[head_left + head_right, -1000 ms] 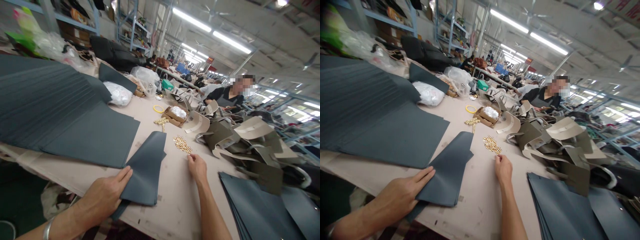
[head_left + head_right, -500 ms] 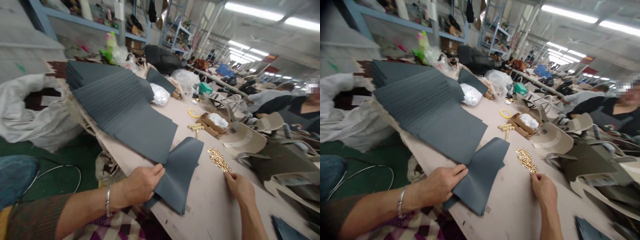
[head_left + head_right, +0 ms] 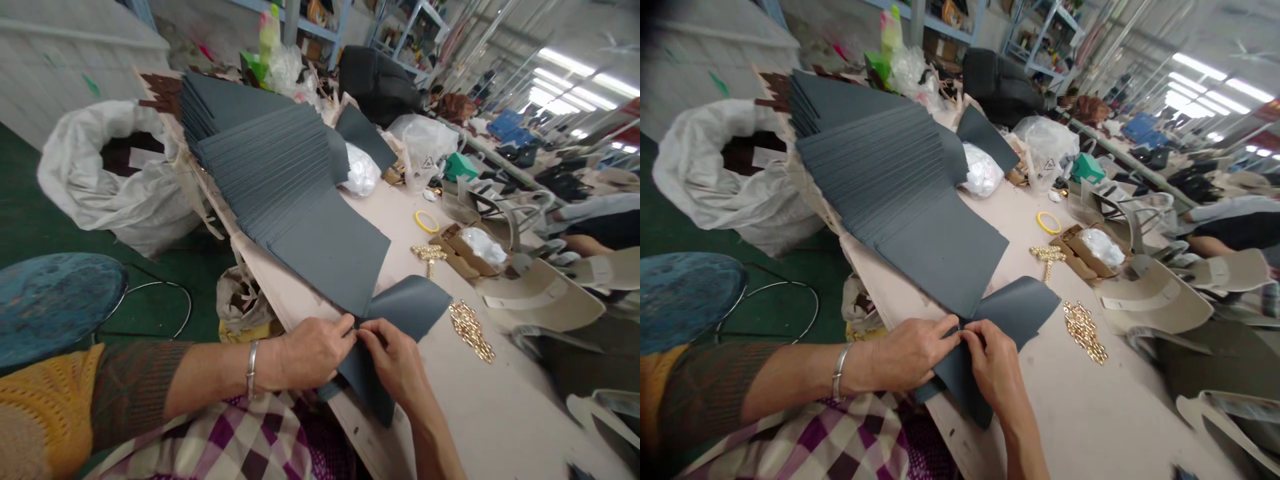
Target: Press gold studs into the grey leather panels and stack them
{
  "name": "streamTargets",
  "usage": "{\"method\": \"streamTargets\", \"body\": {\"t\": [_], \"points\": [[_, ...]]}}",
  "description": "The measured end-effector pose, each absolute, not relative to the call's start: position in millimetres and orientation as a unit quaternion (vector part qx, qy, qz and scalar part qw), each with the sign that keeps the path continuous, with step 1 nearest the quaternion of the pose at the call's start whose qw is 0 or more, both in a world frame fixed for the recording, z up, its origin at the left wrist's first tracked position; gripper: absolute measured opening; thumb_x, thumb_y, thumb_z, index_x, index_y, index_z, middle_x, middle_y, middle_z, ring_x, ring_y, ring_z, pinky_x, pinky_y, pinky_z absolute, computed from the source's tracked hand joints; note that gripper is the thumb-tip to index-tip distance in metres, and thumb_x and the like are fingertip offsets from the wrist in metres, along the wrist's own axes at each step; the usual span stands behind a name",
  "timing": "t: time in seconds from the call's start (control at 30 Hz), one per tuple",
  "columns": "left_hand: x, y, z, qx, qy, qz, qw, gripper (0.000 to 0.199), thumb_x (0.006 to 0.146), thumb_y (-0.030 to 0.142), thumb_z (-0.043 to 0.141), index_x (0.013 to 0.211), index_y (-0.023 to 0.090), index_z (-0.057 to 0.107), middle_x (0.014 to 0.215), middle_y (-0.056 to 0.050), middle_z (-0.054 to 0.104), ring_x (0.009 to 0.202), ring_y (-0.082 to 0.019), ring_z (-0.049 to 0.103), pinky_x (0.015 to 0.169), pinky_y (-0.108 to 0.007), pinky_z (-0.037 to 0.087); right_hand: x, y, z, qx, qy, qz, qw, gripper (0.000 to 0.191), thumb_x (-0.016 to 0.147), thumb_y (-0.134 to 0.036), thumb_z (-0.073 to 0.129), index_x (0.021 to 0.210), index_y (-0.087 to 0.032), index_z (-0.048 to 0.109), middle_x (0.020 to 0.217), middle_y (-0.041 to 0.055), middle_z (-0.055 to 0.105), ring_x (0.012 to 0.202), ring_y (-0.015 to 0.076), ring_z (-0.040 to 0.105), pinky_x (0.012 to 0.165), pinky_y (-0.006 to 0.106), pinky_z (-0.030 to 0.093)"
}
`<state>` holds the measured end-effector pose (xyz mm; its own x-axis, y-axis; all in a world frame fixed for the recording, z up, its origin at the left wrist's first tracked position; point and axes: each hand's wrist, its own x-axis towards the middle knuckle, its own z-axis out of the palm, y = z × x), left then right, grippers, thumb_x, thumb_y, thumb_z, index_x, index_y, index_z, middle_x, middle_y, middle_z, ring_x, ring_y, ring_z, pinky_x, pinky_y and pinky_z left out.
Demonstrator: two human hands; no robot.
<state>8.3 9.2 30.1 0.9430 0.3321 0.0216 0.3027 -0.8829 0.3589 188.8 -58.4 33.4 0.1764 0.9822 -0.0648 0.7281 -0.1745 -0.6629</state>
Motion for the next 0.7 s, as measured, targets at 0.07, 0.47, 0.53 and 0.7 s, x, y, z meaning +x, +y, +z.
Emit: {"method": "streamTargets", "body": {"t": [0.07,0.47,0.53,0.7], "points": [[8,9,28,0.969,0.163,0.043,0.180,0.035,0.081,0.018,0.057,0.114,0.012,0.050,0.112,-0.011,0.055,0.078,-0.021,0.064,0.065,-0.034,0.057,186,-51,32,-0.722,-0.603,0.254,0.225,0.021,0.090,-0.031,0.050,0.084,-0.021,0.068,0.082,0.0016,0.070,0.076,0.0179,0.064,0.072,0.027,0.044],[6,12,17,0.954,0.146,0.067,0.255,0.040,0.079,0.004,0.047,0.117,0.010,0.057,0.111,-0.015,0.062,0.094,-0.027,0.064,0.078,-0.039,0.058,171,-32,49,-0.756,-0.556,0.299,0.173,0.019,0.082,-0.018,0.055,0.074,-0.019,0.072,0.074,0.0007,0.071,0.070,0.0151,0.063,0.065,0.024,0.041],[9,11,14,0.945,0.169,0.052,0.276,0.053,0.072,-0.001,0.046,0.121,0.013,0.058,0.115,-0.014,0.063,0.097,-0.028,0.064,0.082,-0.042,0.057,170,-29,51,-0.767,-0.539,0.305,0.168,0.018,0.079,-0.016,0.057,0.072,-0.019,0.073,0.069,0.0002,0.070,0.066,0.0138,0.062,0.060,0.022,0.040],[15,11,3,0.931,0.200,0.023,0.304,0.070,0.060,-0.002,0.042,0.125,0.018,0.061,0.121,-0.013,0.065,0.097,-0.028,0.067,0.085,-0.043,0.057,171,-25,51,-0.789,-0.503,0.310,0.170,0.018,0.073,-0.014,0.057,0.070,-0.018,0.074,0.063,-0.0003,0.068,0.060,0.0120,0.060,0.052,0.019,0.036]]}}
